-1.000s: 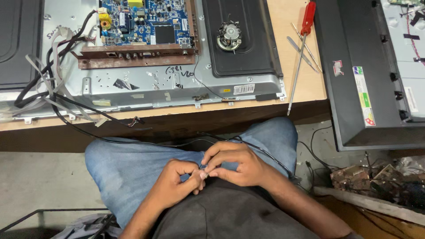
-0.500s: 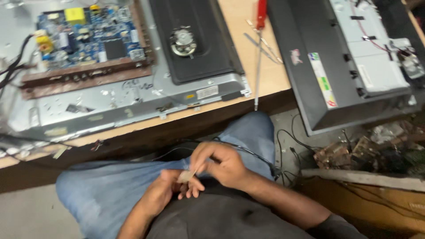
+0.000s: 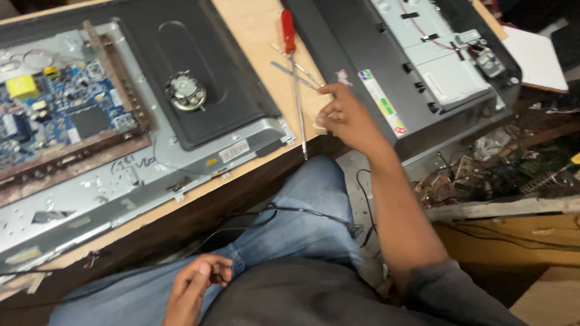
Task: The person repairs a television by manipulating internal components and wiring. They use a screwdriver to adjust parts on the circuit board and a metal bracket, then connect and disconnect various ribbon cables and wire harnesses.
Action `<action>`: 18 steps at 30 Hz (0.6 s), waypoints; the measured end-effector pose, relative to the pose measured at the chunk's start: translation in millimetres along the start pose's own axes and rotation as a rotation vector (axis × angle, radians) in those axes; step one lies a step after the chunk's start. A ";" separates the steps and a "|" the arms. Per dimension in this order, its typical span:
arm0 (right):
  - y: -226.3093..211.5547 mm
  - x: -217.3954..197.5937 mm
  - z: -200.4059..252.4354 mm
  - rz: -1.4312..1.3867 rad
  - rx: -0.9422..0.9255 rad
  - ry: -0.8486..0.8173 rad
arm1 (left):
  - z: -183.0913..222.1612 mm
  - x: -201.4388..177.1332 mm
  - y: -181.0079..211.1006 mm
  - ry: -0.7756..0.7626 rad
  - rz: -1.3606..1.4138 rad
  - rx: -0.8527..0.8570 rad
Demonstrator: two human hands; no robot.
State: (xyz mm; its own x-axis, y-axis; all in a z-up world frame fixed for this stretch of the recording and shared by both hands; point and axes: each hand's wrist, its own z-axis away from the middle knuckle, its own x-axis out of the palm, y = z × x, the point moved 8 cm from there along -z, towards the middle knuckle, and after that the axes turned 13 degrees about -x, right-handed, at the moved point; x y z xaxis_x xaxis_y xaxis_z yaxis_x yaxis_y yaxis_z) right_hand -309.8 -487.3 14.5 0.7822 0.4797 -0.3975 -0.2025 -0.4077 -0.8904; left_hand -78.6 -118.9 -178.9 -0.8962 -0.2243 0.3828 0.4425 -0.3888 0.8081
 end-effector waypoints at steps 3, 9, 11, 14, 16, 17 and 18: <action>0.3 2.4 -16.0 0.204 -0.071 -0.049 | -21.1 -24.0 -35.9 0.003 -0.198 0.018; -4.5 2.7 -24.0 0.509 -0.245 0.047 | -63.5 -72.4 -102.2 -0.016 -0.269 0.110; -4.8 3.5 -22.7 0.518 -0.198 0.043 | -75.1 -78.8 -113.9 -0.050 -0.241 0.095; -14.3 0.5 -16.9 0.555 -0.169 0.088 | -91.7 -57.0 -122.0 -0.389 -0.226 0.006; -22.3 -0.4 -14.1 0.587 -0.169 0.117 | -102.1 -54.4 -127.1 -0.369 -0.322 -0.073; -26.3 -0.2 -13.6 0.604 -0.171 0.124 | -107.1 -52.8 -129.9 -0.350 -0.382 -0.115; -29.9 0.3 -13.2 0.621 -0.173 0.131 | -111.7 -51.7 -129.9 -0.320 -0.426 -0.149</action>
State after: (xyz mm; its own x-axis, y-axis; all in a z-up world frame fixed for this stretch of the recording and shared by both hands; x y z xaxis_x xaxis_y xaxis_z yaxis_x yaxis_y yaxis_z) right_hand -295.8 -485.2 43.9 0.6177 0.0206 -0.7861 -0.5504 -0.7027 -0.4509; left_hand -86.1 -156.7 -353.6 -0.9517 0.2547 0.1718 0.0176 -0.5131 0.8581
